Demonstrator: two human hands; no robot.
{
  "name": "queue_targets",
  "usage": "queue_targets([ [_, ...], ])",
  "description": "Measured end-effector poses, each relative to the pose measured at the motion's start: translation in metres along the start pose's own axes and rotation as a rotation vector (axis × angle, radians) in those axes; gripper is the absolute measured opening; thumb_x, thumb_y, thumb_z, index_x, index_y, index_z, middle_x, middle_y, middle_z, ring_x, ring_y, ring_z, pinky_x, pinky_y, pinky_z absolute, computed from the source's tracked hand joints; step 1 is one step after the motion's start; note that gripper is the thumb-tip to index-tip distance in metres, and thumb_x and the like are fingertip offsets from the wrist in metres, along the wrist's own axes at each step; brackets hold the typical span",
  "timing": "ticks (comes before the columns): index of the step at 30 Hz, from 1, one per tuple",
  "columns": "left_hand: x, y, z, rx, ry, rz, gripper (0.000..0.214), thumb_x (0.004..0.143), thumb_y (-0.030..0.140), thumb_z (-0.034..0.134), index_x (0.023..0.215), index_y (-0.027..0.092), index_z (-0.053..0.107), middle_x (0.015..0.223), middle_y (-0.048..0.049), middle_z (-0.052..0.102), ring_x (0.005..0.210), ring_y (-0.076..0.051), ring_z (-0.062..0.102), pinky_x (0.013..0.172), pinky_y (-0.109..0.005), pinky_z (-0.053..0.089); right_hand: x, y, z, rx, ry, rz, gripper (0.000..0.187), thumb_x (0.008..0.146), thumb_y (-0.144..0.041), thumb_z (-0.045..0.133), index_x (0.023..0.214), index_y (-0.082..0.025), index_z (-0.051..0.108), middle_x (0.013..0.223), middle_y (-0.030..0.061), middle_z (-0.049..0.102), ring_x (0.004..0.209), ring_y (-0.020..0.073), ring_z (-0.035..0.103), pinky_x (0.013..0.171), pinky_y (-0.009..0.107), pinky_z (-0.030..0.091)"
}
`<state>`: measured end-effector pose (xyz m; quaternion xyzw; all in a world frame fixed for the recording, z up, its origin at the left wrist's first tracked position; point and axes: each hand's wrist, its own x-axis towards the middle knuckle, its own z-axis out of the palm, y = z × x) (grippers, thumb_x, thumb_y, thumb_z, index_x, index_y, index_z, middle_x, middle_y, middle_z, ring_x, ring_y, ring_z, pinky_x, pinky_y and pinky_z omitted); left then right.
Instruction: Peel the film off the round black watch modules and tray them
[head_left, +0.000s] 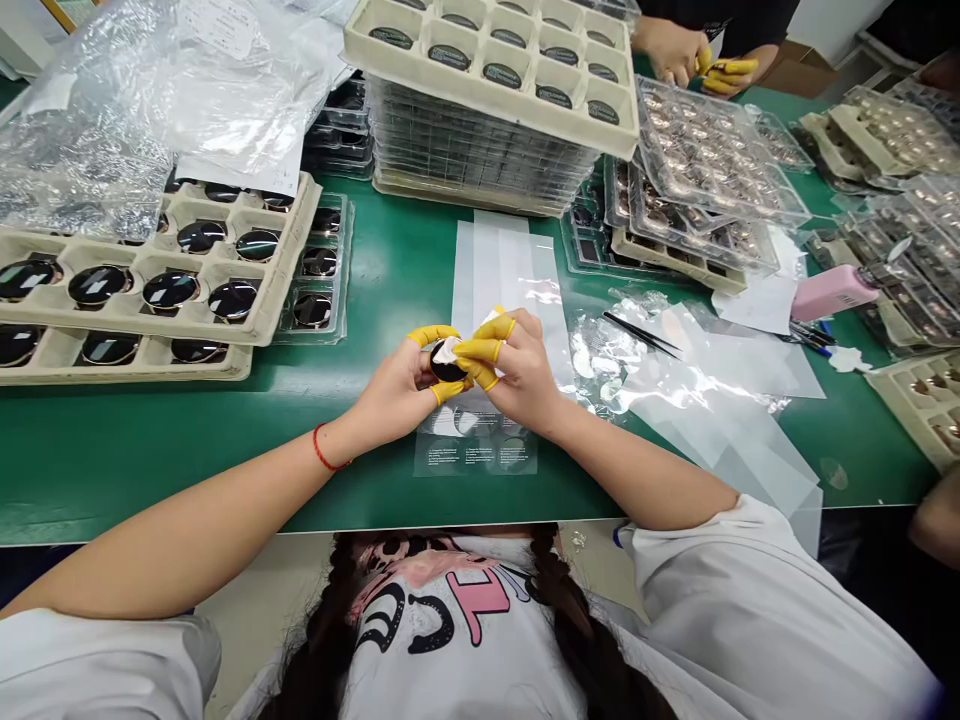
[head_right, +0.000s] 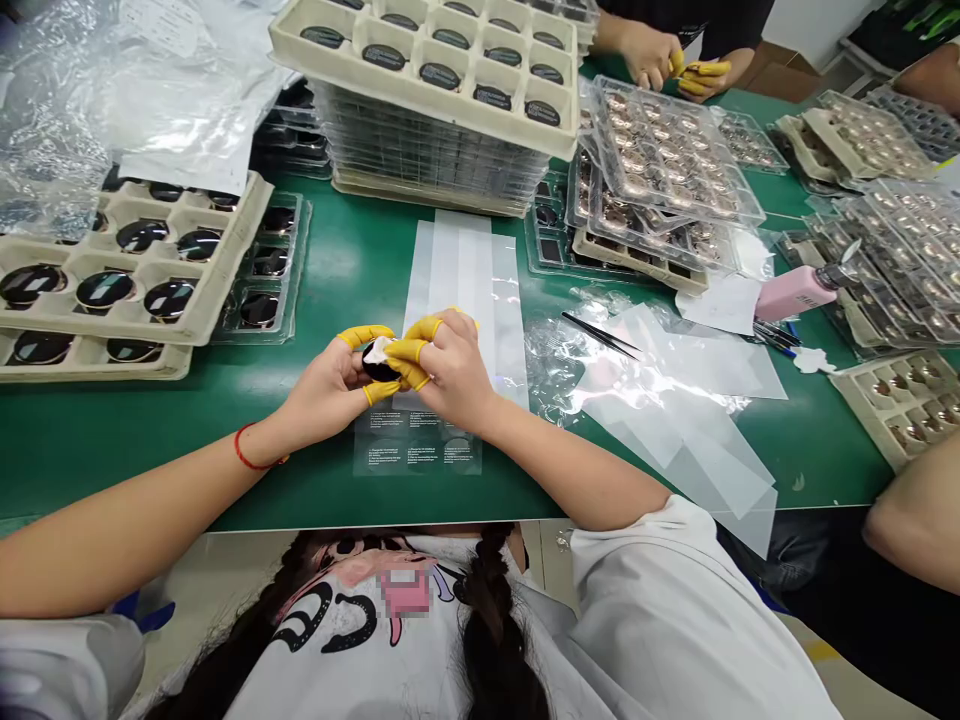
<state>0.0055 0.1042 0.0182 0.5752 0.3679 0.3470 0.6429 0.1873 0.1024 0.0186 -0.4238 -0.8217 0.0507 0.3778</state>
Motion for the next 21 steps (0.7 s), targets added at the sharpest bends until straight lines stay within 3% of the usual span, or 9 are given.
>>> queue_targets([
  [5, 0.002, 0.002, -0.006, 0.089, -0.012, 0.006, 0.053, 0.072, 0.017, 0.07, 0.118, 0.018, 0.044, 0.072, 0.0049, 0.058, 0.06, -0.008, 0.054, 0.056, -0.021, 0.043, -0.01, -0.011, 0.004, -0.006, -0.12, -0.048, 0.024, 0.095, -0.033, 0.049, 0.085, -0.026, 0.069, 0.086, 0.0058, 0.063, 0.092, 0.0212, 0.049, 0.085, 0.041, 0.034],
  [10, 0.003, -0.002, -0.005, 0.053, 0.016, -0.004, 0.053, 0.069, 0.021, 0.076, 0.112, 0.018, 0.045, 0.096, -0.0017, 0.064, 0.082, -0.013, 0.065, 0.072, -0.026, 0.053, 0.005, -0.002, 0.017, -0.081, -0.027, 0.015, 0.026, 0.096, -0.034, 0.044, 0.091, -0.022, 0.067, 0.088, 0.0076, 0.064, 0.092, 0.0222, 0.05, 0.084, 0.041, 0.035],
  [12, 0.003, -0.004, -0.003, 0.027, 0.001, -0.037, 0.054, 0.07, 0.022, 0.077, 0.112, 0.018, 0.044, 0.095, -0.0013, 0.065, 0.084, -0.014, 0.067, 0.077, -0.029, 0.055, 0.011, 0.007, 0.017, -0.083, 0.003, 0.068, 0.025, 0.096, -0.034, 0.045, 0.093, -0.021, 0.066, 0.09, 0.0077, 0.065, 0.093, 0.0222, 0.052, 0.085, 0.04, 0.037],
  [17, 0.004, 0.006, -0.005, -0.042, 0.101, -0.039, 0.057, 0.069, 0.023, 0.079, 0.113, 0.02, 0.044, 0.09, 0.0013, 0.068, 0.083, -0.015, 0.072, 0.083, -0.033, 0.059, 0.014, 0.026, -0.012, 0.023, -0.02, 0.249, 0.033, 0.093, -0.047, 0.053, 0.109, -0.02, 0.063, 0.101, 0.0078, 0.068, 0.101, 0.0232, 0.056, 0.092, 0.042, 0.043],
  [21, 0.009, 0.021, -0.013, -0.099, 0.224, 0.008, 0.061, 0.067, 0.023, 0.08, 0.114, 0.02, 0.042, 0.085, 0.0028, 0.069, 0.081, -0.016, 0.074, 0.084, -0.034, 0.059, 0.008, 0.026, -0.047, 0.099, -0.121, 0.197, 0.049, 0.084, -0.055, 0.063, 0.122, -0.024, 0.059, 0.122, 0.0081, 0.063, 0.117, 0.0243, 0.056, 0.099, 0.043, 0.045],
])
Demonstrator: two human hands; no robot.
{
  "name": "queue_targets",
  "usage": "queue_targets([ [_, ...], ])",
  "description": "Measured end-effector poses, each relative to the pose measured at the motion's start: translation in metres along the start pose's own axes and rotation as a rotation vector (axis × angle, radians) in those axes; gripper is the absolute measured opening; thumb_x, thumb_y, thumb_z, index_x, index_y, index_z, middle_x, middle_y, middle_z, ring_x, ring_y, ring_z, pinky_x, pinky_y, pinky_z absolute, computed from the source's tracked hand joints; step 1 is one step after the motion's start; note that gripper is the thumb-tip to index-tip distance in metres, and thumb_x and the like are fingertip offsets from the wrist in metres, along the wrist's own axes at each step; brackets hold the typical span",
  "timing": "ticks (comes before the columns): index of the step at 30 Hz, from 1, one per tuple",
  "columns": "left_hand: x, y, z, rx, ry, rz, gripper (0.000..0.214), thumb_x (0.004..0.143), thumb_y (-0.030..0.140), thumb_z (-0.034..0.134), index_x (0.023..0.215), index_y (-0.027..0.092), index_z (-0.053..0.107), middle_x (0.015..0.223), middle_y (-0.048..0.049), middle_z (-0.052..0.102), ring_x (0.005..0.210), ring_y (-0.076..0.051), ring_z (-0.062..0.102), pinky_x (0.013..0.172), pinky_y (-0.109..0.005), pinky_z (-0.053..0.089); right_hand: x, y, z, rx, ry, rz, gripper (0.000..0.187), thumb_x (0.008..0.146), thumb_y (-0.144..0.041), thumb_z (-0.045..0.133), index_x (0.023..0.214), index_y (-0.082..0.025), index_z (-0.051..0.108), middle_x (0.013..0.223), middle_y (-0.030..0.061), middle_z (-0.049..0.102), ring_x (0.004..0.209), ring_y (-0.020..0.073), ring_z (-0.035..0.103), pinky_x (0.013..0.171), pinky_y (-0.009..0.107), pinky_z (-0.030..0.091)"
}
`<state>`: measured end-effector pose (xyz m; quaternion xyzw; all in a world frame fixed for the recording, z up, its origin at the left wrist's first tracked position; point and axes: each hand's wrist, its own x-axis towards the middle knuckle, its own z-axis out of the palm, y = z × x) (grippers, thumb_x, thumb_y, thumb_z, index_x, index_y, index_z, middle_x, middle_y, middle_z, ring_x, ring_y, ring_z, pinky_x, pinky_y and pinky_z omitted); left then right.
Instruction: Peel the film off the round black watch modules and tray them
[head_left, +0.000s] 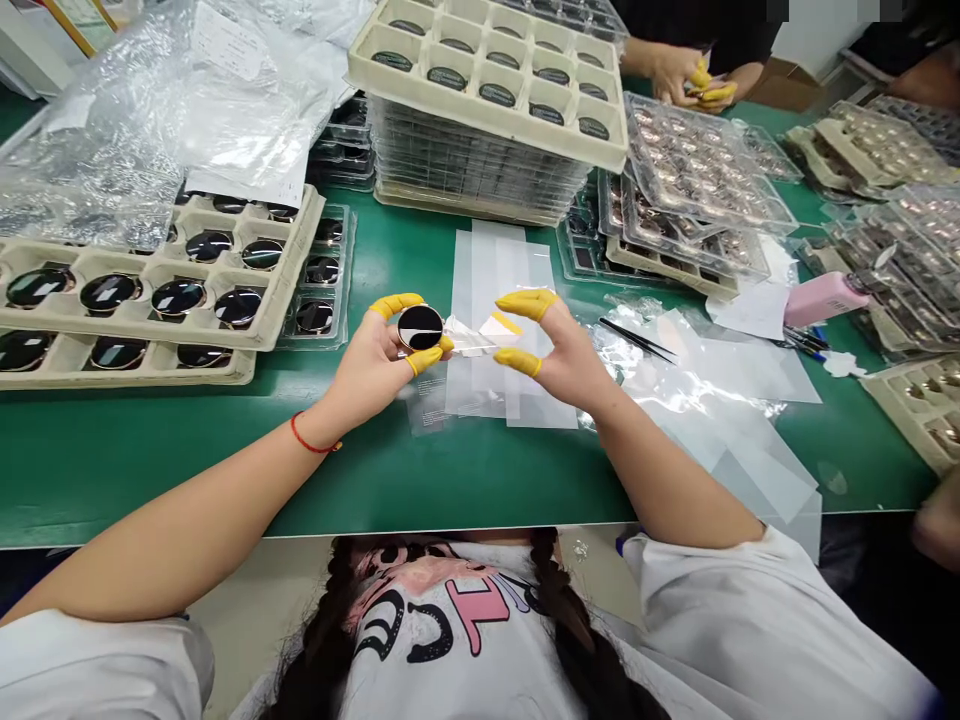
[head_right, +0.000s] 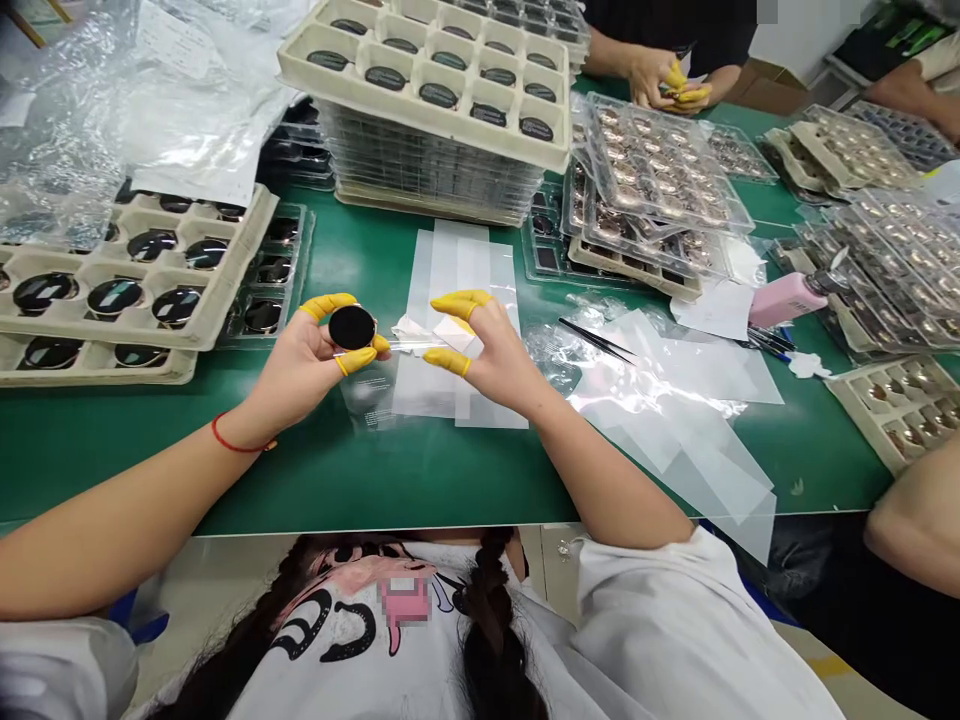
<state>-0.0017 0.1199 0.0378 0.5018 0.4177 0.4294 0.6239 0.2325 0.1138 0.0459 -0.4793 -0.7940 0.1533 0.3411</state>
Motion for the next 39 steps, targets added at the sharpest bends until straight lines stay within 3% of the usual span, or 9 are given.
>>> queue_targets([
  [5, -0.002, -0.002, 0.0, 0.036, -0.088, -0.041, 0.061, 0.067, 0.027, 0.081, 0.116, 0.02, 0.045, 0.087, 0.001, 0.071, 0.08, -0.017, 0.073, 0.077, -0.03, 0.059, -0.008, -0.018, -0.005, -0.046, 0.019, -0.305, 0.033, 0.095, -0.034, 0.052, 0.126, -0.026, 0.057, 0.124, 0.0072, 0.066, 0.127, 0.0226, 0.054, 0.106, 0.044, 0.041],
  [8, -0.006, -0.009, 0.002, 0.07, -0.159, -0.038, 0.059, 0.067, 0.023, 0.08, 0.117, 0.02, 0.047, 0.087, 0.001, 0.07, 0.079, -0.015, 0.072, 0.072, -0.026, 0.058, -0.012, -0.027, 0.007, -0.105, -0.144, -0.516, 0.037, 0.097, -0.027, 0.046, 0.133, -0.026, 0.053, 0.124, 0.0045, 0.068, 0.141, 0.0224, 0.041, 0.114, 0.046, 0.032],
  [11, -0.008, -0.013, 0.002, 0.085, -0.218, -0.018, 0.06, 0.067, 0.017, 0.078, 0.118, 0.019, 0.047, 0.078, 0.0036, 0.068, 0.073, -0.012, 0.069, 0.067, -0.022, 0.055, -0.014, -0.027, 0.018, -0.155, -0.251, -0.55, 0.039, 0.098, -0.026, 0.044, 0.135, -0.026, 0.053, 0.12, 0.0025, 0.07, 0.148, 0.022, 0.03, 0.118, 0.048, 0.023],
  [15, -0.01, -0.016, 0.004, 0.061, -0.206, -0.027, 0.057, 0.069, 0.019, 0.079, 0.116, 0.019, 0.048, 0.091, -0.0003, 0.07, 0.081, -0.013, 0.071, 0.075, -0.025, 0.057, -0.009, -0.015, 0.017, -0.179, -0.231, -0.322, 0.04, 0.099, -0.029, 0.039, 0.136, -0.022, 0.054, 0.125, 0.0093, 0.067, 0.149, 0.0237, 0.028, 0.117, 0.052, 0.026],
  [20, -0.009, -0.009, 0.004, 0.017, -0.158, -0.051, 0.056, 0.069, 0.024, 0.08, 0.115, 0.019, 0.047, 0.088, -0.0004, 0.071, 0.081, -0.017, 0.073, 0.077, -0.031, 0.059, -0.005, -0.005, 0.0, -0.045, -0.068, -0.002, 0.045, 0.097, -0.04, 0.043, 0.139, -0.024, 0.051, 0.151, 0.0117, 0.043, 0.145, 0.0258, 0.036, 0.116, 0.053, 0.031],
  [24, -0.003, 0.003, -0.002, -0.1, -0.07, -0.025, 0.06, 0.068, 0.026, 0.082, 0.115, 0.02, 0.046, 0.087, 0.001, 0.071, 0.084, -0.017, 0.074, 0.086, -0.035, 0.059, -0.005, -0.004, -0.011, 0.251, -0.132, 0.08, 0.053, 0.083, -0.043, 0.068, 0.133, -0.03, 0.054, 0.14, 0.0061, 0.053, 0.132, 0.0238, 0.049, 0.113, 0.047, 0.04],
  [29, 0.005, 0.007, -0.011, -0.14, -0.03, 0.097, 0.054, 0.07, 0.03, 0.08, 0.112, 0.022, 0.048, 0.094, -0.0004, 0.071, 0.094, -0.019, 0.073, 0.097, -0.04, 0.056, -0.002, -0.006, -0.007, 0.623, -0.081, 0.354, 0.05, 0.078, -0.036, 0.074, 0.123, -0.026, 0.056, 0.116, 0.0053, 0.065, 0.089, 0.0143, 0.066, 0.082, 0.033, 0.057],
  [34, 0.004, -0.001, -0.012, 0.162, -0.005, 0.4, 0.061, 0.064, 0.027, 0.083, 0.114, 0.022, 0.048, 0.107, -0.0032, 0.066, 0.091, -0.019, 0.072, 0.091, -0.037, 0.058, 0.002, -0.016, -0.002, 0.779, -0.031, 0.601, 0.052, 0.074, -0.04, 0.077, 0.115, -0.018, 0.055, 0.079, 0.0016, 0.071, 0.057, 0.0105, 0.063, 0.054, 0.024, 0.048],
  [39, 0.003, -0.004, -0.012, 0.248, -0.072, 0.396, 0.059, 0.067, 0.025, 0.081, 0.115, 0.022, 0.048, 0.105, -0.004, 0.067, 0.092, -0.018, 0.072, 0.086, -0.034, 0.059, 0.002, -0.016, -0.01, 0.75, -0.186, 0.66, 0.066, 0.078, -0.052, 0.071, 0.129, -0.017, 0.049, 0.074, 0.0031, 0.072, 0.061, 0.0146, 0.067, 0.055, 0.026, 0.049],
])
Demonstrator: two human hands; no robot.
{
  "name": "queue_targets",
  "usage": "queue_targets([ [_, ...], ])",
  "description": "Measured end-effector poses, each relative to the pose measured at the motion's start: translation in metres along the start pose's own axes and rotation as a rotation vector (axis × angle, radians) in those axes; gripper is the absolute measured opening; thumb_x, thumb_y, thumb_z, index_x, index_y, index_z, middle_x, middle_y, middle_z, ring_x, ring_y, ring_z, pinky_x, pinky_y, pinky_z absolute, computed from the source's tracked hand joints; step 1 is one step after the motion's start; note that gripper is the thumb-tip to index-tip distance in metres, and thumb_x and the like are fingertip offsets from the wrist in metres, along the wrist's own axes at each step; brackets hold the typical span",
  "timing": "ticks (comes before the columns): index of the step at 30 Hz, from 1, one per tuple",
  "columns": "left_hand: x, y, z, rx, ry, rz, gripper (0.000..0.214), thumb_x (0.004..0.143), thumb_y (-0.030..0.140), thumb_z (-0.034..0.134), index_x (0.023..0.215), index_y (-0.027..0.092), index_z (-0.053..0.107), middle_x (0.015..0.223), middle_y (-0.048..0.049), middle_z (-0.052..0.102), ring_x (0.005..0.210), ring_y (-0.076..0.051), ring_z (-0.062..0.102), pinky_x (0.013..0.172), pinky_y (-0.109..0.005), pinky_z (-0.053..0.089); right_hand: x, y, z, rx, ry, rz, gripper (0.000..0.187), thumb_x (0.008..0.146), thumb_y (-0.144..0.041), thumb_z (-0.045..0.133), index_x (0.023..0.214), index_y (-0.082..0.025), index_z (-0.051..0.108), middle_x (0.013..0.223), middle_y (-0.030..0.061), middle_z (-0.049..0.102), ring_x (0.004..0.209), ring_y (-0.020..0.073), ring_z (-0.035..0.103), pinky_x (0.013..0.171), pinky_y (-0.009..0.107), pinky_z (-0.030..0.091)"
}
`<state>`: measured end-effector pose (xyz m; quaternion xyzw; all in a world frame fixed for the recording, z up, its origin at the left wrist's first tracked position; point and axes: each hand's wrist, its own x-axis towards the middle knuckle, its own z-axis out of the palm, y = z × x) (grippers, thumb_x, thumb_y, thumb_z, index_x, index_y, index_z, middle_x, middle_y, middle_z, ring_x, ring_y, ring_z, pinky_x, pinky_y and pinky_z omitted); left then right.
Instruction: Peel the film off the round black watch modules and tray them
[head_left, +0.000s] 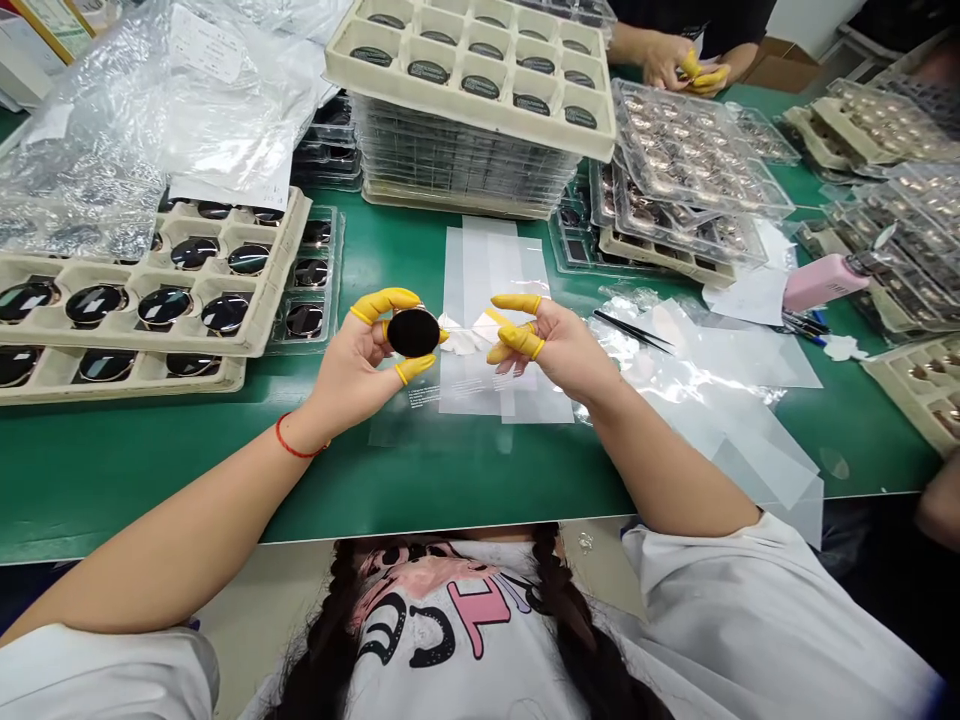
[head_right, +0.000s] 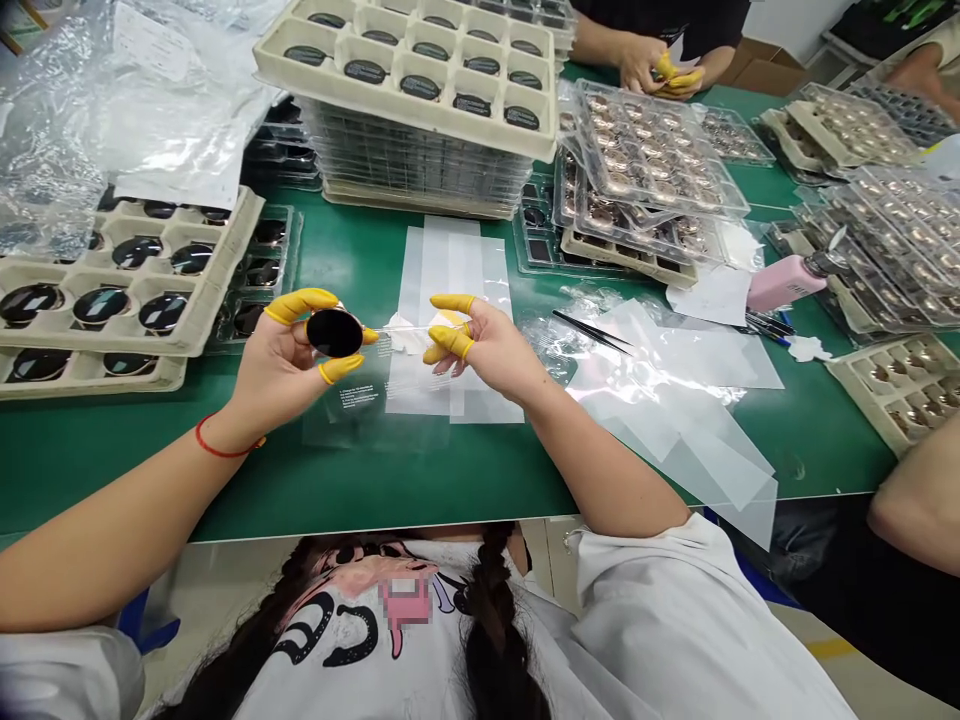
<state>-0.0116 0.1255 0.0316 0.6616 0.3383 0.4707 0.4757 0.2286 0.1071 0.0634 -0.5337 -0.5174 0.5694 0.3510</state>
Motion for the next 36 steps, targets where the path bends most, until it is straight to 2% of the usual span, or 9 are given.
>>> queue_targets([
  [3, 0.001, 0.003, -0.001, -0.046, -0.005, -0.076, 0.059, 0.069, 0.025, 0.08, 0.118, 0.023, 0.046, 0.101, -0.0036, 0.069, 0.096, -0.019, 0.072, 0.09, -0.035, 0.058, 0.001, 0.001, -0.012, -0.125, 0.029, -0.074, 0.059, 0.08, -0.053, 0.068, 0.126, -0.019, 0.054, 0.094, 0.007, 0.073, 0.083, 0.0171, 0.069, 0.068, 0.03, 0.053],
  [6, 0.001, 0.007, -0.001, -0.081, -0.011, -0.14, 0.058, 0.069, 0.027, 0.08, 0.117, 0.023, 0.047, 0.1, -0.0039, 0.07, 0.097, -0.02, 0.071, 0.093, -0.038, 0.056, 0.004, 0.005, -0.021, -0.22, 0.137, -0.198, 0.037, 0.082, -0.048, 0.067, 0.106, -0.019, 0.066, 0.108, 0.007, 0.069, 0.095, 0.0168, 0.065, 0.084, 0.034, 0.051],
  [14, 0.001, 0.008, 0.001, -0.105, -0.025, -0.201, 0.06, 0.068, 0.024, 0.081, 0.118, 0.021, 0.047, 0.096, -0.0038, 0.071, 0.096, -0.021, 0.07, 0.092, -0.038, 0.055, 0.0, -0.003, -0.017, -0.391, 0.094, -0.191, 0.022, 0.079, -0.038, 0.069, 0.081, -0.016, 0.065, 0.098, 0.0064, 0.069, 0.09, 0.017, 0.061, 0.088, 0.038, 0.048],
  [18, 0.0, 0.004, 0.004, -0.105, -0.043, -0.291, 0.06, 0.069, 0.023, 0.079, 0.119, 0.02, 0.045, 0.093, -0.0038, 0.071, 0.092, -0.02, 0.072, 0.084, -0.034, 0.057, -0.004, -0.009, -0.013, -0.31, 0.114, -0.26, 0.019, 0.079, -0.036, 0.07, 0.079, -0.018, 0.064, 0.096, 0.0051, 0.068, 0.093, 0.0176, 0.062, 0.089, 0.038, 0.048],
  [21, -0.005, -0.002, 0.01, -0.093, -0.101, -0.282, 0.057, 0.071, 0.023, 0.078, 0.117, 0.02, 0.046, 0.097, -0.0032, 0.069, 0.087, -0.017, 0.071, 0.079, -0.029, 0.057, -0.006, -0.011, -0.001, -0.173, 0.131, -0.32, 0.02, 0.078, -0.037, 0.071, 0.075, -0.018, 0.062, 0.102, 0.004, 0.068, 0.099, 0.0173, 0.062, 0.094, 0.037, 0.047],
  [25, -0.012, -0.003, 0.017, -0.08, -0.201, -0.244, 0.053, 0.072, 0.023, 0.076, 0.116, 0.021, 0.047, 0.111, -0.0042, 0.065, 0.089, -0.014, 0.07, 0.079, -0.027, 0.057, -0.004, -0.01, 0.028, -0.068, 0.014, -0.196, 0.027, 0.075, -0.04, 0.073, 0.07, -0.017, 0.061, 0.111, 0.0043, 0.067, 0.1, 0.0174, 0.062, 0.097, 0.038, 0.046],
  [28, -0.015, 0.001, 0.019, -0.076, -0.261, -0.255, 0.051, 0.075, 0.023, 0.074, 0.118, 0.022, 0.046, 0.114, -0.0048, 0.064, 0.089, -0.014, 0.069, 0.077, -0.027, 0.056, -0.001, -0.007, 0.042, -0.058, -0.037, -0.139, 0.026, 0.075, -0.039, 0.072, 0.068, -0.017, 0.061, 0.096, 0.0025, 0.069, 0.088, 0.0143, 0.062, 0.101, 0.04, 0.042],
  [31, -0.016, 0.002, 0.02, -0.08, -0.276, -0.248, 0.051, 0.076, 0.022, 0.073, 0.119, 0.022, 0.046, 0.116, -0.0053, 0.063, 0.089, -0.014, 0.069, 0.079, -0.028, 0.056, 0.0, -0.005, 0.045, -0.077, -0.023, -0.129, 0.023, 0.077, -0.037, 0.071, 0.069, -0.018, 0.062, 0.082, 0.0007, 0.068, 0.081, 0.013, 0.06, 0.104, 0.041, 0.039],
  [36, -0.017, 0.001, 0.021, -0.086, -0.246, -0.249, 0.051, 0.074, 0.022, 0.075, 0.117, 0.022, 0.048, 0.116, -0.0052, 0.064, 0.089, -0.014, 0.07, 0.079, -0.029, 0.055, -0.003, -0.002, 0.043, -0.097, 0.009, -0.114, 0.029, 0.077, -0.045, 0.071, 0.07, -0.018, 0.062, 0.084, 0.0008, 0.069, 0.084, 0.0142, 0.061, 0.108, 0.043, 0.037],
])
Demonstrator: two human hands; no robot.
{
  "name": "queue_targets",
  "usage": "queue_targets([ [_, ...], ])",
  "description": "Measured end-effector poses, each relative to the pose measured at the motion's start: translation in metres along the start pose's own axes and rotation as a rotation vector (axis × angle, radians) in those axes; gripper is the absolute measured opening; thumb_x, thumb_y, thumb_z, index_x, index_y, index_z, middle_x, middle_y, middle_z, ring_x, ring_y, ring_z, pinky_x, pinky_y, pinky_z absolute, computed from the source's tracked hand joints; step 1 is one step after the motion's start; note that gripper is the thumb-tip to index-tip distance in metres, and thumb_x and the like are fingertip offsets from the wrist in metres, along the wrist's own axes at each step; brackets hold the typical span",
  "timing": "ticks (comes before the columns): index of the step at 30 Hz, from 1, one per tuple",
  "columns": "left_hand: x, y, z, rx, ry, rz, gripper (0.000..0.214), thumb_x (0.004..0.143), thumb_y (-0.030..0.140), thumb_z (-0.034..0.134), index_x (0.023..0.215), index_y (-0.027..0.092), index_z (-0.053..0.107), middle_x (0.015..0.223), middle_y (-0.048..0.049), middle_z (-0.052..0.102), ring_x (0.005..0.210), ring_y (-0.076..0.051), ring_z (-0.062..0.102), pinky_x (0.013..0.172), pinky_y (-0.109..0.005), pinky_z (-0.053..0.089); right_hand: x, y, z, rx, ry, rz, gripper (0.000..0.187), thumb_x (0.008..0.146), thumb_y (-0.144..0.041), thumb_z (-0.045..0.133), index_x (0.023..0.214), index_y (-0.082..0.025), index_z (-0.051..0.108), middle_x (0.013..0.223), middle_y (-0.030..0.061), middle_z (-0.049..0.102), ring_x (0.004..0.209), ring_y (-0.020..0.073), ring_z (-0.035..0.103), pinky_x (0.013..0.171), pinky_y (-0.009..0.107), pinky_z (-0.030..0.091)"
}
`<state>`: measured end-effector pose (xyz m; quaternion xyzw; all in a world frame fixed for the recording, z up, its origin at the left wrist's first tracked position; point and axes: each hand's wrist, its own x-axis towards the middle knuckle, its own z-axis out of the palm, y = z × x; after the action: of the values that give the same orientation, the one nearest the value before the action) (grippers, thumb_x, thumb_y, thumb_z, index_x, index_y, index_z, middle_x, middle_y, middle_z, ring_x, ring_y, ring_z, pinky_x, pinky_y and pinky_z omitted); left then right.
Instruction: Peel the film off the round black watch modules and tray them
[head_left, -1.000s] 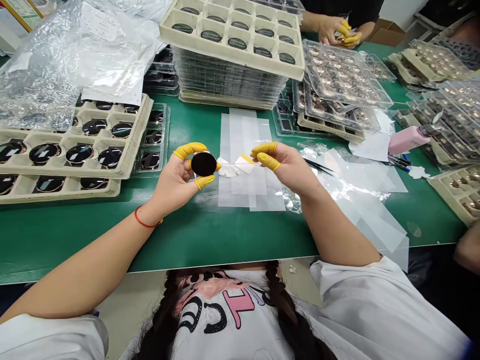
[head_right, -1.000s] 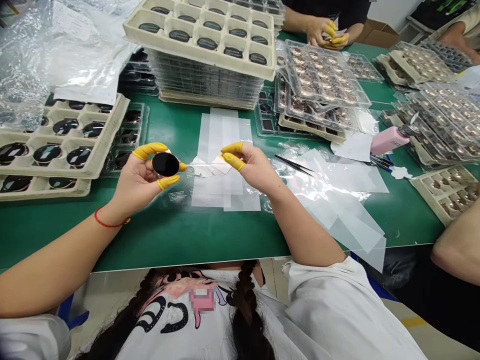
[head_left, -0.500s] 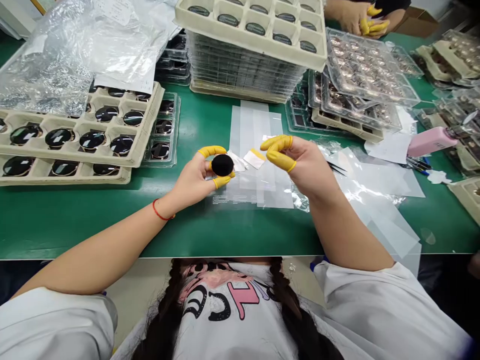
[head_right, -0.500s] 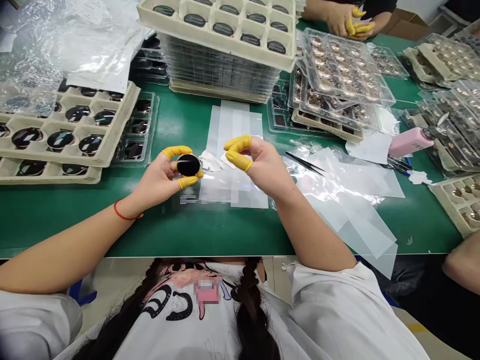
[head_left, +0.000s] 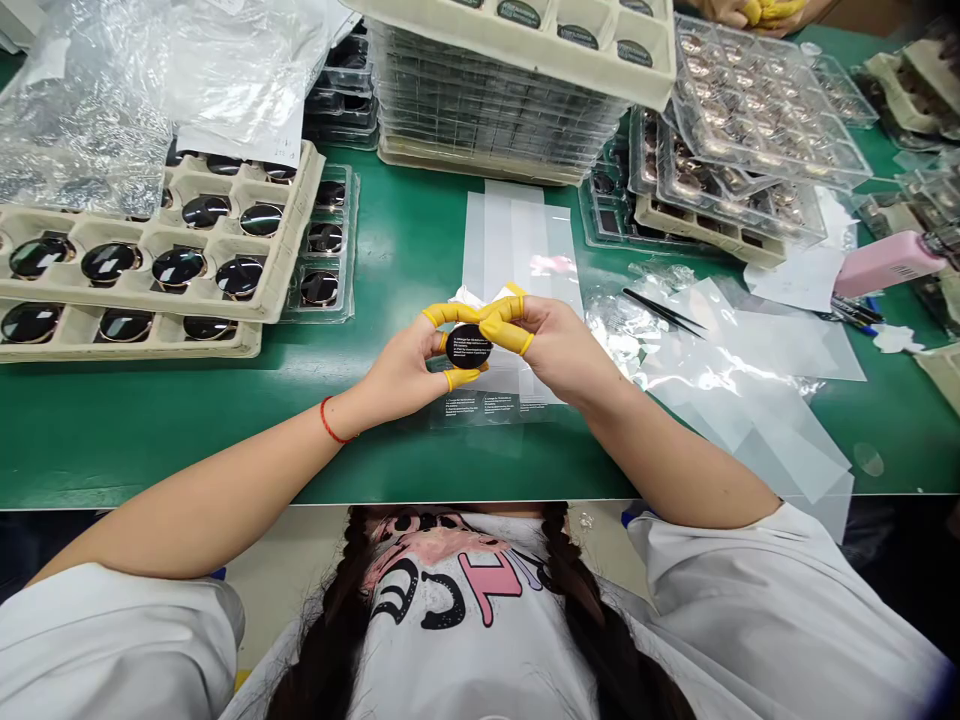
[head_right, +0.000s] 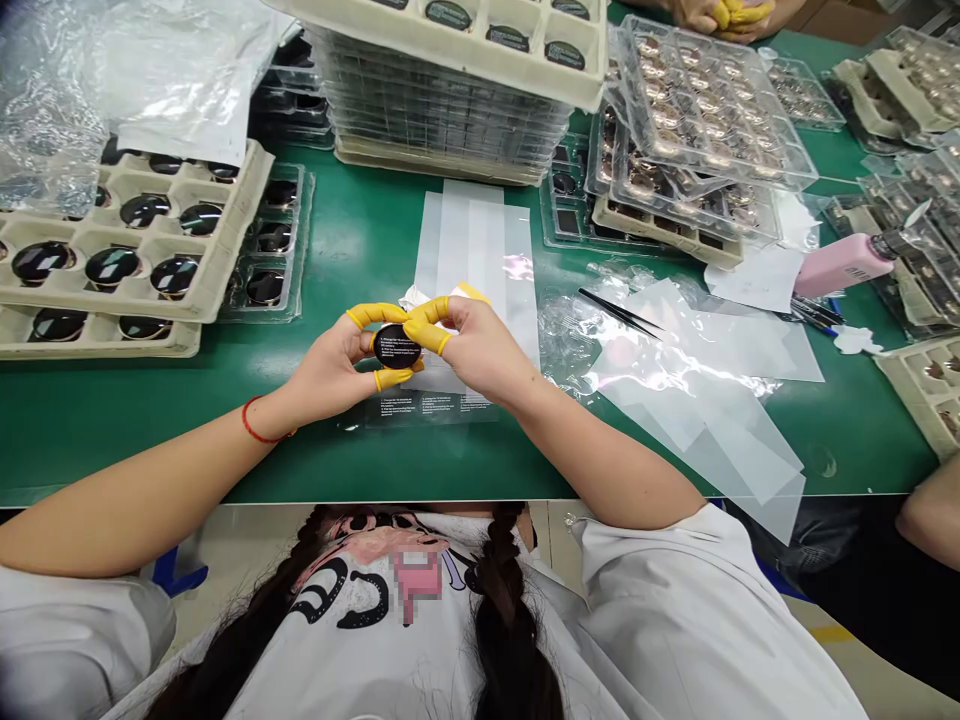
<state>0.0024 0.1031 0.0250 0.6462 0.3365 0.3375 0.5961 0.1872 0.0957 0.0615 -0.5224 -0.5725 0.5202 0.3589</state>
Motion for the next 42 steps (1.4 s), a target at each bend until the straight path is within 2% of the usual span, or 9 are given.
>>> queue_targets([
  [6, 0.0, 0.0005, 0.0007, 0.017, -0.002, -0.005, 0.05, 0.075, 0.023, 0.073, 0.117, 0.022, 0.046, 0.12, -0.006, 0.062, 0.088, -0.014, 0.069, 0.079, -0.028, 0.056, -0.0011, 0.0033, 0.0027, -0.015, 0.026, -0.062, 0.031, 0.077, -0.046, 0.072, 0.068, -0.018, 0.06, 0.086, -0.0006, 0.069, 0.083, 0.0122, 0.062, 0.117, 0.047, 0.025],
  [11, 0.0006, -0.0002, 0.0004, 0.018, -0.002, -0.019, 0.051, 0.075, 0.023, 0.074, 0.119, 0.021, 0.046, 0.121, -0.0071, 0.062, 0.088, -0.014, 0.069, 0.078, -0.028, 0.055, -0.0012, 0.0036, 0.0031, -0.009, 0.024, -0.057, 0.03, 0.077, -0.044, 0.072, 0.068, -0.018, 0.06, 0.085, 0.0009, 0.068, 0.083, 0.0136, 0.061, 0.102, 0.043, 0.044],
  [18, 0.0002, -0.0023, 0.0004, 0.0, 0.0, -0.018, 0.053, 0.074, 0.022, 0.075, 0.119, 0.022, 0.048, 0.116, -0.0052, 0.064, 0.088, -0.014, 0.07, 0.078, -0.028, 0.055, -0.0015, 0.0053, 0.0021, -0.037, 0.032, -0.065, 0.024, 0.08, -0.039, 0.069, 0.072, -0.018, 0.061, 0.088, 0.001, 0.069, 0.083, 0.0136, 0.062, 0.101, 0.042, 0.045],
  [28, 0.0003, -0.0005, 0.0003, 0.022, -0.009, -0.006, 0.052, 0.075, 0.023, 0.074, 0.119, 0.021, 0.047, 0.12, -0.0068, 0.062, 0.087, -0.014, 0.07, 0.078, -0.028, 0.056, -0.0022, 0.0047, 0.0041, -0.06, 0.065, -0.074, 0.021, 0.08, -0.036, 0.069, 0.072, -0.018, 0.061, 0.087, 0.0015, 0.07, 0.081, 0.0136, 0.062, 0.095, 0.04, 0.05],
  [39, 0.0005, -0.0008, 0.0016, 0.002, -0.017, 0.009, 0.05, 0.076, 0.021, 0.072, 0.118, 0.02, 0.045, 0.123, -0.0083, 0.06, 0.088, -0.013, 0.069, 0.079, -0.027, 0.056, -0.0016, 0.0062, 0.0041, -0.087, 0.078, -0.089, 0.02, 0.08, -0.035, 0.069, 0.072, -0.018, 0.062, 0.085, 0.0004, 0.07, 0.083, 0.0136, 0.063, 0.109, 0.044, 0.04],
  [42, 0.0004, -0.0009, 0.001, 0.017, -0.022, 0.013, 0.05, 0.077, 0.021, 0.071, 0.119, 0.02, 0.045, 0.123, -0.0083, 0.06, 0.089, -0.014, 0.069, 0.079, -0.028, 0.056, -0.0017, 0.0066, 0.0041, -0.108, 0.079, -0.104, 0.018, 0.081, -0.033, 0.068, 0.072, -0.018, 0.061, 0.085, -0.0009, 0.07, 0.083, 0.013, 0.064, 0.117, 0.047, 0.029],
])
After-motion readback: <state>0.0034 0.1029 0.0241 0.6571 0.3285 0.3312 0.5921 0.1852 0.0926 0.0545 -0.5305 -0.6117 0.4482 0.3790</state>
